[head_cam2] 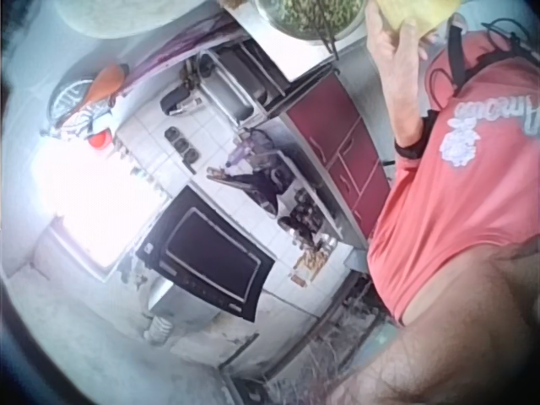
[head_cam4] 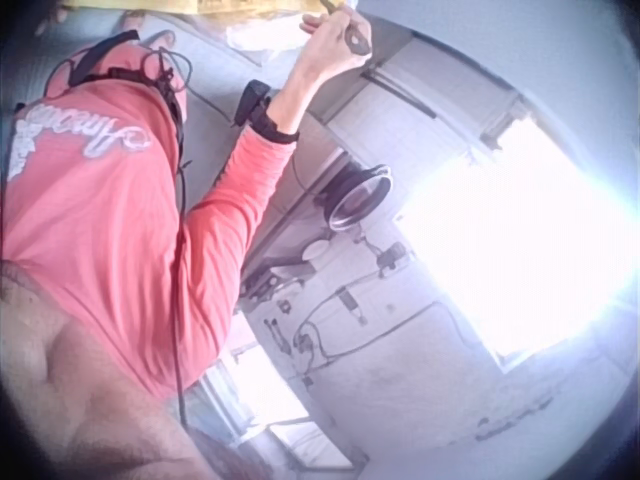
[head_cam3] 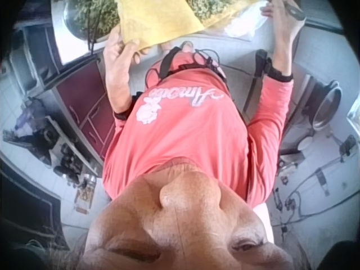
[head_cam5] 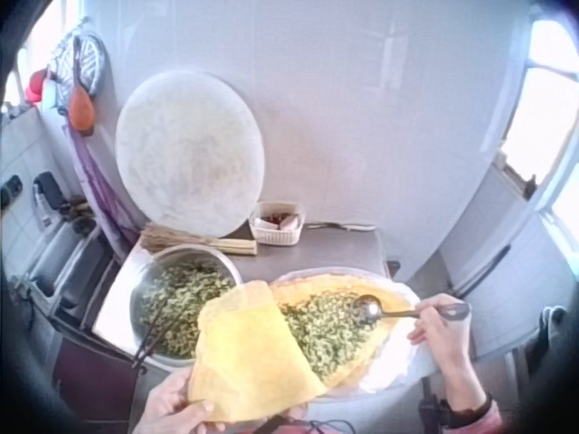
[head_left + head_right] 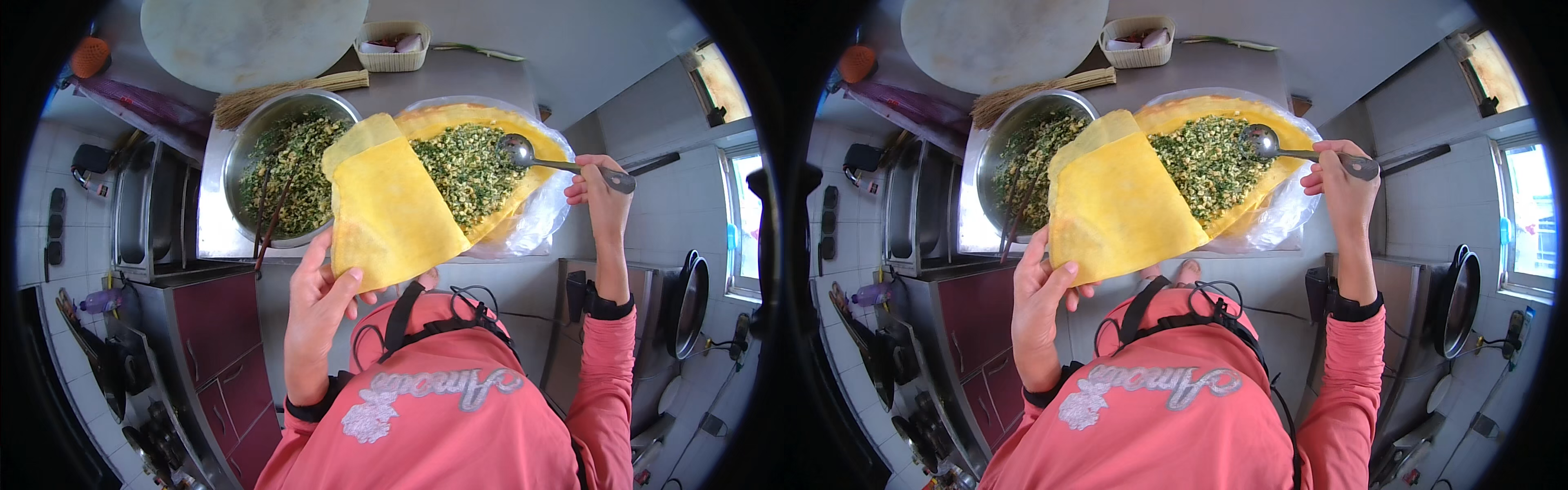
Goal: The person opens a plastic bag containing yellow sheets and places them on the counter. They then use a ladle to scoop a green vegetable mixture from a bowl and spread it onto the sheets.
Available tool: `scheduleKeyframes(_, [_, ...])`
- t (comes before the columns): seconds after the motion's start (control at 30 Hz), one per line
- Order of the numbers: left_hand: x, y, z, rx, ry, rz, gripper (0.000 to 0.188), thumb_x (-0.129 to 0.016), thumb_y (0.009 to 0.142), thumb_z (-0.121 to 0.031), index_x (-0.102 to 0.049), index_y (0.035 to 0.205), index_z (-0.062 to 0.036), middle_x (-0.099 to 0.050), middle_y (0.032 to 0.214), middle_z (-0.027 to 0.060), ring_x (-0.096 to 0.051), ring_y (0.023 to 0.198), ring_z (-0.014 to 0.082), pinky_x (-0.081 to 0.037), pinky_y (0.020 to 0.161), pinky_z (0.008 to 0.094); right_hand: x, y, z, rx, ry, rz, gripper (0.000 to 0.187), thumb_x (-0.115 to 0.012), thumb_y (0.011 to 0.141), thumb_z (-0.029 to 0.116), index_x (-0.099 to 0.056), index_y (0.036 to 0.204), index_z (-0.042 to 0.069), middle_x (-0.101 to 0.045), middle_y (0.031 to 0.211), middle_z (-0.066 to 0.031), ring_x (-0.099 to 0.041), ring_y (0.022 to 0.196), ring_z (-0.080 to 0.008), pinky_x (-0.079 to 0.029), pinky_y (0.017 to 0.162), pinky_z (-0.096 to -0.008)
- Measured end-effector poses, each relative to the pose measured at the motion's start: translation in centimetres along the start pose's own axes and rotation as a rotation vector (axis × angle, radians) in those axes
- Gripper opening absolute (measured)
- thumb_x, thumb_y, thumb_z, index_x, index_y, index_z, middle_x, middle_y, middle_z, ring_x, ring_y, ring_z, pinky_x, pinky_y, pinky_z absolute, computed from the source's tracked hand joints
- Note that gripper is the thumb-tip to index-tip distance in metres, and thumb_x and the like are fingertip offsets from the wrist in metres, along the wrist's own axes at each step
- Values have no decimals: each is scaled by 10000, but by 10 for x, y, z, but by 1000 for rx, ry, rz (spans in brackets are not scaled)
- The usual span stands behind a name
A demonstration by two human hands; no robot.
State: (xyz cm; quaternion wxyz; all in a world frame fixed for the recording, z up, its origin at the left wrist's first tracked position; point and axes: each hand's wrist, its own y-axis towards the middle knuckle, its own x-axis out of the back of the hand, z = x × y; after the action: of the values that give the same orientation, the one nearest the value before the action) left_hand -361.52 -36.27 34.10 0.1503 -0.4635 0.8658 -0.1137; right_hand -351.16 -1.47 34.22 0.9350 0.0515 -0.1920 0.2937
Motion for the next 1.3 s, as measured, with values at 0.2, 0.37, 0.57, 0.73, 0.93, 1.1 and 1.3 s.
scheduleKeyframes(0.2, [1,2,-1,10,3,-6,511,-522,899,-29,-366,1383,22,-690,854,159,-623,607,112,-416,451,175,5,-6,3,3,10,11,209,-502,868,85,-656,927,-42,-613,694,-99,-644,540,-150,-515,468,-244])
scheduleKeyframes(0.37, [3,4,1,10,-13,5,522,-534,897,-46,-364,1387,19,-690,849,155,-621,614,111,-413,458,176,2,-13,10,-37,26,20,207,-505,860,83,-654,929,-42,-611,693,-102,-639,532,-154,-513,465,-247])
scheduleKeyframes(0.57, [4,2,2,28,-21,31,530,-546,899,-59,-362,1392,10,-692,839,146,-612,623,104,-406,473,173,-10,-12,21,-53,16,114,196,-517,850,81,-650,919,-46,-606,694,-108,-636,529,-152,-511,453,-250])
scheduleKeyframes(0.73, [3,-2,2,38,-16,21,540,-553,900,-62,-357,1399,4,-694,843,141,-609,627,98,-406,480,173,-35,-2,29,8,110,100,187,-526,861,77,-648,925,-50,-605,692,-102,-630,517,-154,-507,447,-249])
scheduleKeyframes(0.93, [3,-5,4,36,0,59,554,-548,896,-49,-347,1409,1,-694,867,133,-620,645,105,-409,478,173,-79,12,27,-82,160,176,191,-533,850,93,-646,930,-38,-614,693,-100,-624,514,-153,-523,458,-256])
scheduleKeyframes(1.1, [2,-6,5,37,-8,48,562,-545,893,-45,-339,1414,2,-693,873,132,-621,641,107,-409,475,173,-77,13,26,-37,164,201,199,-526,842,90,-643,936,-40,-618,686,-101,-624,516,-154,-523,461,-252])
scheduleKeyframes(1.3, [1,-6,3,62,0,38,561,-543,896,-51,-337,1416,0,-692,857,143,-617,637,104,-402,475,171,-61,9,27,-52,157,197,204,-527,835,83,-643,937,-50,-617,690,-109,-623,518,-155,-522,461,-249])
